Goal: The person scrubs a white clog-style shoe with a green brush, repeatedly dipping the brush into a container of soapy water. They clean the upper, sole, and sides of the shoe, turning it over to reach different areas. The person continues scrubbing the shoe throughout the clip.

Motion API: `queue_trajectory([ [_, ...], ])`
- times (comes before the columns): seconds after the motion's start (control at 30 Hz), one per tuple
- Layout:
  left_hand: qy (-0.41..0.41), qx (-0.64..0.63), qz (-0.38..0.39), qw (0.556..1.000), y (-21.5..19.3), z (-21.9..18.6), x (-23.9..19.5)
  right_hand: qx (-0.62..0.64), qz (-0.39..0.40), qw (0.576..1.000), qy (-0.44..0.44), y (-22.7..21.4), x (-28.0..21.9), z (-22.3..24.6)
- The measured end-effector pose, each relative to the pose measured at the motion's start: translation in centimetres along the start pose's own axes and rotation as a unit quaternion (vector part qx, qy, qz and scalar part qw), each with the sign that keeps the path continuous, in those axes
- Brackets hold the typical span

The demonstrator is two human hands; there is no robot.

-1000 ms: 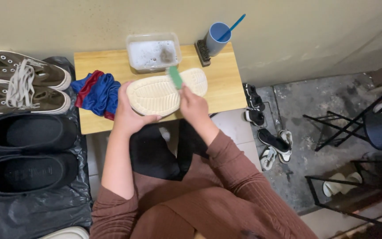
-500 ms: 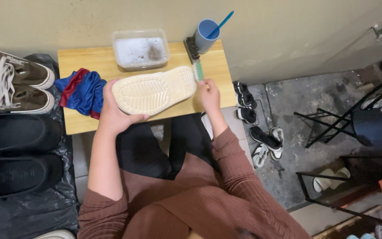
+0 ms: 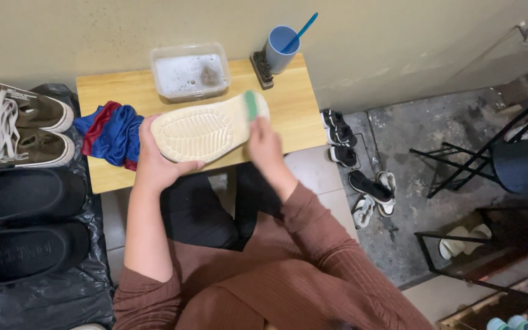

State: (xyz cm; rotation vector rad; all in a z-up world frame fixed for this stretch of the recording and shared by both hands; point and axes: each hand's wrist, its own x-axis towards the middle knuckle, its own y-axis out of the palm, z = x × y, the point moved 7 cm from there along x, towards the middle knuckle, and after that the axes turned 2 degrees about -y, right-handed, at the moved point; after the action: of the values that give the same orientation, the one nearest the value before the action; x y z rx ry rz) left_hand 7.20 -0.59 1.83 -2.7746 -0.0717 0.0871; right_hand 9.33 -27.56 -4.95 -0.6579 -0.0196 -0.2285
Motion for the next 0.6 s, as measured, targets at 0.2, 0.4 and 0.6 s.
queue_trajectory([
  [0.2,0.002,0.011,0.008,1.0,0.0,0.0,0.2,-0.074,-0.02,0.982,-0.174,1.4,-2.3,-2.0],
  [0.4,-0.023,0.01,0.014,1.0,-0.2,-0.4,0.1,-0.052,-0.027,0.998,0.015,0.9,0.6,-7.0],
  [0.6,-0.028,0.014,0.011,0.999,-0.3,-0.2,-0.1,-0.115,-0.026,0.979,-0.168,3.1,-2.3,-4.2],
])
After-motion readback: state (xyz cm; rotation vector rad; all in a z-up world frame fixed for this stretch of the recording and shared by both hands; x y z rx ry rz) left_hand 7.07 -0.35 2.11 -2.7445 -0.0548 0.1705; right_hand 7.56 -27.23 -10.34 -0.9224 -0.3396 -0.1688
